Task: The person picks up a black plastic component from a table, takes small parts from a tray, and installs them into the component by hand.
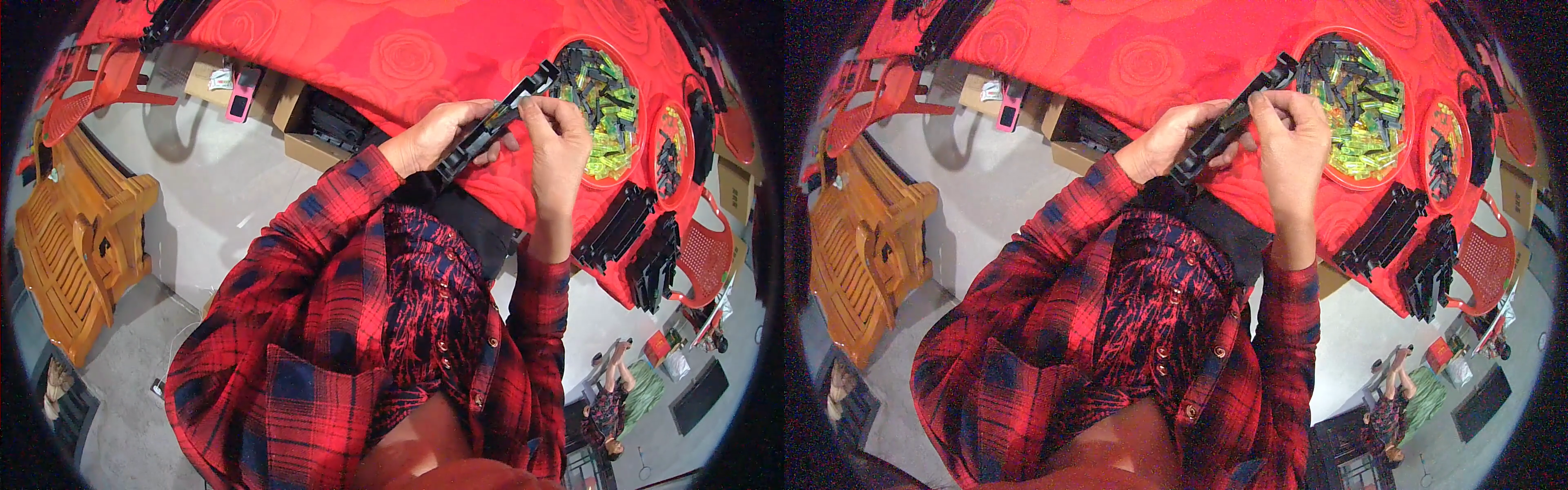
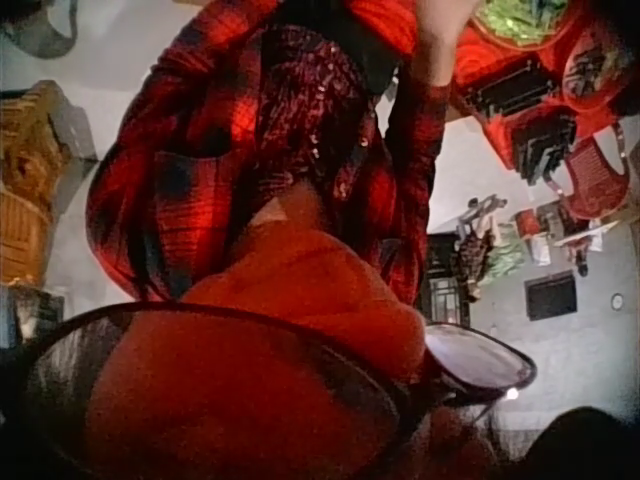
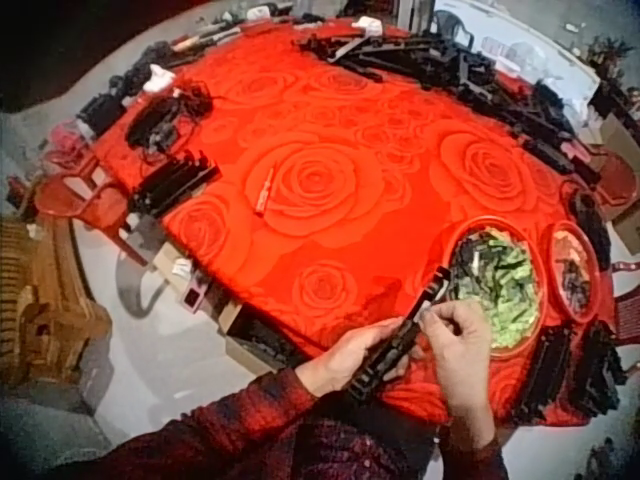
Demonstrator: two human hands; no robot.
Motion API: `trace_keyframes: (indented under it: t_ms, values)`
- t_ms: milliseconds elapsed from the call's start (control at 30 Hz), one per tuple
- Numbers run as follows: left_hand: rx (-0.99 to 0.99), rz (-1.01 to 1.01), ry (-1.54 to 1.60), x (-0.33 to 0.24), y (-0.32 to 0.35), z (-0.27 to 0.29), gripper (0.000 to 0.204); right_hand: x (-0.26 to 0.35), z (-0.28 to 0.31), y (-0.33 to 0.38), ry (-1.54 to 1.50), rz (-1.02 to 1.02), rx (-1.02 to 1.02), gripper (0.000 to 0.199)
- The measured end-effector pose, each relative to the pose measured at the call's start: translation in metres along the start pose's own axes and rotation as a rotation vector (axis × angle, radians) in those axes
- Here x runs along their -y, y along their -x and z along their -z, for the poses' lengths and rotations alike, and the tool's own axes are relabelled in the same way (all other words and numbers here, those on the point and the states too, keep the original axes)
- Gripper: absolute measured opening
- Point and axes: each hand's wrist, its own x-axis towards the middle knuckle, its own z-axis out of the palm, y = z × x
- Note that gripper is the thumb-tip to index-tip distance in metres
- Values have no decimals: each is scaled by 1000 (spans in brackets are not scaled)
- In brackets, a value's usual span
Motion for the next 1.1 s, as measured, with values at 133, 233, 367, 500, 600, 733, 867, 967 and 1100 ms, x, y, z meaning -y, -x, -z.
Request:
trace_keyframes:
  t_ms: [133,233,367,500,600,733,867,967,1100]
  values:
    - [-7,-54,-13,7,-5,8,42,8,-7,2,138,12,32,9]
    - [-1,-50,-38,7,-6,7,40,3,-10,2,254,83,33,9]
    - [-11,-53,-28,7,-6,7,38,6,-12,3,381,135,31,10]
    - [-37,-30,-34,9,-7,9,37,6,-13,5,476,251,11,8]
    - [-17,-62,-30,10,-8,7,34,7,-15,6,584,237,4,11]
    - [-71,-115,-124,10,-6,0,31,6,-17,8,744,356,-37,10]
    - [-108,-108,-186,11,-7,2,31,6,-16,8,795,363,-46,10]
    - [-92,-101,-158,8,-5,-3,31,6,-13,7,747,315,-36,11]
    - [-121,-10,-129,0,9,-16,29,9,-9,9,766,298,-30,13]
